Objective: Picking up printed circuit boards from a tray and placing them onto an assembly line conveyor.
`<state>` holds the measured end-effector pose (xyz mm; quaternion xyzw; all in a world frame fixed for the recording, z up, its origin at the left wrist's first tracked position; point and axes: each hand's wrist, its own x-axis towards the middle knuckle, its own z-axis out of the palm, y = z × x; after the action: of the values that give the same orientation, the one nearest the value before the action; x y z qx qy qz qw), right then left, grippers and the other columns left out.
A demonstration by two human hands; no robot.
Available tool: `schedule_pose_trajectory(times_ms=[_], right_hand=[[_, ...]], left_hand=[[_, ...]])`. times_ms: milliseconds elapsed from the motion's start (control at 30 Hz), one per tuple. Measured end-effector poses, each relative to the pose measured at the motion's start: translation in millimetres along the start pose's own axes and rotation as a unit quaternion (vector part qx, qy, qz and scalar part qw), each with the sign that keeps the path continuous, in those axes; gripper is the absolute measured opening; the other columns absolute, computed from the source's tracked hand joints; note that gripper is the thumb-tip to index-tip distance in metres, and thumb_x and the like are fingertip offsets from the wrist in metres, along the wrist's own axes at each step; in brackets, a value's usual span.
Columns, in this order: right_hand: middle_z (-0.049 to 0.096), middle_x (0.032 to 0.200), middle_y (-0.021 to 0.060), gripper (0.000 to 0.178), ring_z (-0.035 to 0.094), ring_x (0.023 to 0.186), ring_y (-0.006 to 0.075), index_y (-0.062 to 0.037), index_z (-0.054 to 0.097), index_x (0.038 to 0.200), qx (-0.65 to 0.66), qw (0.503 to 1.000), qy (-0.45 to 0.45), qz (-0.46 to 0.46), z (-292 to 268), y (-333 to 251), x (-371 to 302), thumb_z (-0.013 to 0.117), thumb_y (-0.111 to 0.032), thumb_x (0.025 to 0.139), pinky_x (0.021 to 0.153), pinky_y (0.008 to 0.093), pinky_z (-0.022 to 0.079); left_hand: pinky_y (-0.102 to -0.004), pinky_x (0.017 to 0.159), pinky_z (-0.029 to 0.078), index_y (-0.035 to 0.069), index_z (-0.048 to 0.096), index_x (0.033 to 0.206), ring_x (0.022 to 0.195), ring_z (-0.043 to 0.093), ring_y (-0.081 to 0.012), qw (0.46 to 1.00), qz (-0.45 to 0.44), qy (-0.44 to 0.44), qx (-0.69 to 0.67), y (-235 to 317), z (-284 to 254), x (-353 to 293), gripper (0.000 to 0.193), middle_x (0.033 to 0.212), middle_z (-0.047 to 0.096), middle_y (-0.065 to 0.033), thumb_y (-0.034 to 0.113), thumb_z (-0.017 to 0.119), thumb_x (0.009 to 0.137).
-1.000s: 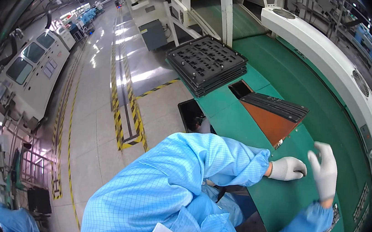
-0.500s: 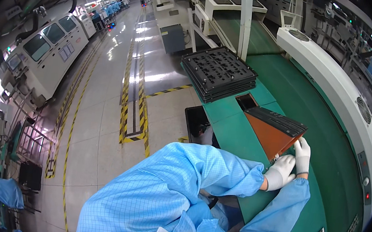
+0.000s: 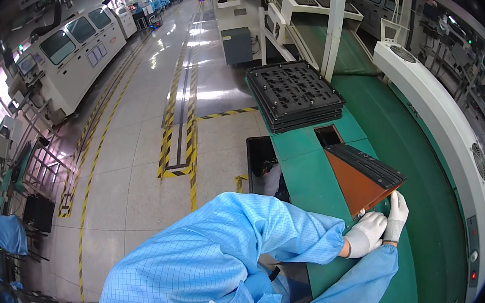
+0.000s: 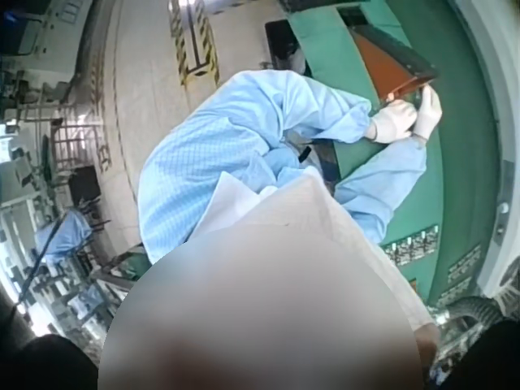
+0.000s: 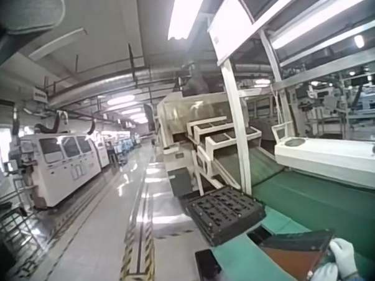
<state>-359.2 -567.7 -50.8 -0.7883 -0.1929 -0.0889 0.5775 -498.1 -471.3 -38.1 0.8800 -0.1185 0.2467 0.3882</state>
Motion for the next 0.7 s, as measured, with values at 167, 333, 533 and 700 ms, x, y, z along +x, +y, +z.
schedule_pose_trajectory(times_ms=[167,333,533,700], right_hand=[[0.073,0.100,0.0114,0.033,0.066,0.092,0.0155,0.0044,0.069,0.111,0.000,0.999,-0.015,0.029,-3.1,4.4,3.3,0.060,-0.025,0.100,0.085,0.0289,0.051],[0.073,0.098,0.0101,0.030,0.065,0.091,0.0142,0.0033,0.069,0.109,0.007,1.000,-0.017,0.023,-5.7,3.1,0.6,0.059,-0.023,0.100,0.084,0.0284,0.051],[0.072,0.096,0.0075,0.029,0.062,0.087,0.0124,0.0045,0.069,0.109,0.006,0.999,-0.031,0.031,-7.3,0.2,1.6,0.058,-0.021,0.101,0.081,0.0280,0.050],[0.070,0.101,0.0103,0.032,0.061,0.091,0.0149,0.0062,0.067,0.110,-0.015,0.999,-0.049,0.003,-22.2,8.1,1.6,0.055,-0.022,0.103,0.085,0.0293,0.048]], left_hand=[[-0.0460,0.102,0.040,-0.002,0.052,0.107,0.110,0.053,-0.0380,1.000,0.000,0.008,0.004,0.9,1.5,1.6,0.037,0.109,0.055,-0.0204,0.019,0.067,0.080],[-0.0457,0.101,0.040,-0.002,0.053,0.105,0.109,0.053,-0.0372,1.000,-0.008,-0.002,0.017,-0.8,5.6,2.1,0.036,0.108,0.055,-0.0198,0.018,0.067,0.078],[-0.0443,0.103,0.038,-0.001,0.053,0.105,0.110,0.052,-0.0364,1.000,-0.016,0.008,0.018,-2.3,7.4,2.6,0.038,0.108,0.055,-0.0192,0.018,0.067,0.076],[-0.0442,0.103,0.038,-0.003,0.054,0.103,0.108,0.051,-0.0366,1.000,-0.021,-0.007,-0.014,3.9,2.3,2.4,0.033,0.106,0.055,-0.0195,0.014,0.063,0.076]])
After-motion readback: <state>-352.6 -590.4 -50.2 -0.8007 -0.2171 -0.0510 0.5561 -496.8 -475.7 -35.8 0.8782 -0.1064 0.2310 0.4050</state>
